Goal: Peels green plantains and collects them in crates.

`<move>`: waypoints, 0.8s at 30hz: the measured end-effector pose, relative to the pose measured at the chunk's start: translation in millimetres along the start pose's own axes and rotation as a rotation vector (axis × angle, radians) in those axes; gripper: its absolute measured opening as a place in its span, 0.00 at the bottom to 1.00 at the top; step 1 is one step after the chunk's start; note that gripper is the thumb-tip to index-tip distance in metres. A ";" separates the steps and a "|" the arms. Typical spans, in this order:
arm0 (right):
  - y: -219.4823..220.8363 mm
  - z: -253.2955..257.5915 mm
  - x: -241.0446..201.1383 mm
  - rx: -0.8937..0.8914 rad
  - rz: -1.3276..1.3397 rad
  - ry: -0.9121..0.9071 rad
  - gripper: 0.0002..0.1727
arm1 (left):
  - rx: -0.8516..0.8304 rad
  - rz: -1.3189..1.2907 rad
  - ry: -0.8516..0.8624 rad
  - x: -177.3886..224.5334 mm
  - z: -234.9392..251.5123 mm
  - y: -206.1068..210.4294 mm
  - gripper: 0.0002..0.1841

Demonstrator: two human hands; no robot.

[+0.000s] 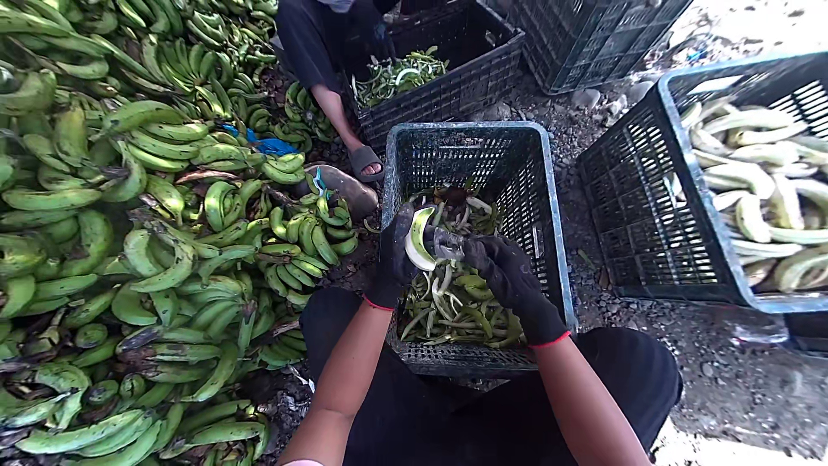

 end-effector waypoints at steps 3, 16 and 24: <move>0.5 2.1 -13.9 -0.050 -0.120 -0.138 0.33 | 0.075 0.178 0.008 3.0 -0.4 -9.0 0.27; 20.3 -2.7 28.1 0.173 0.297 0.312 0.36 | 0.206 0.420 0.220 -7.7 -14.1 46.2 0.24; -39.7 -21.9 33.1 -0.135 -0.190 0.456 0.46 | -0.150 -0.161 -0.078 -9.9 -0.5 22.2 0.32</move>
Point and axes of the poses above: each hand's wrist, its own z-axis towards the middle knuckle, its own y-axis out of the palm, x = y × z, the point moved 8 cm from there along z, towards the middle knuckle, and after that the axes turned 13 degrees about -y, right-handed, at the moved point
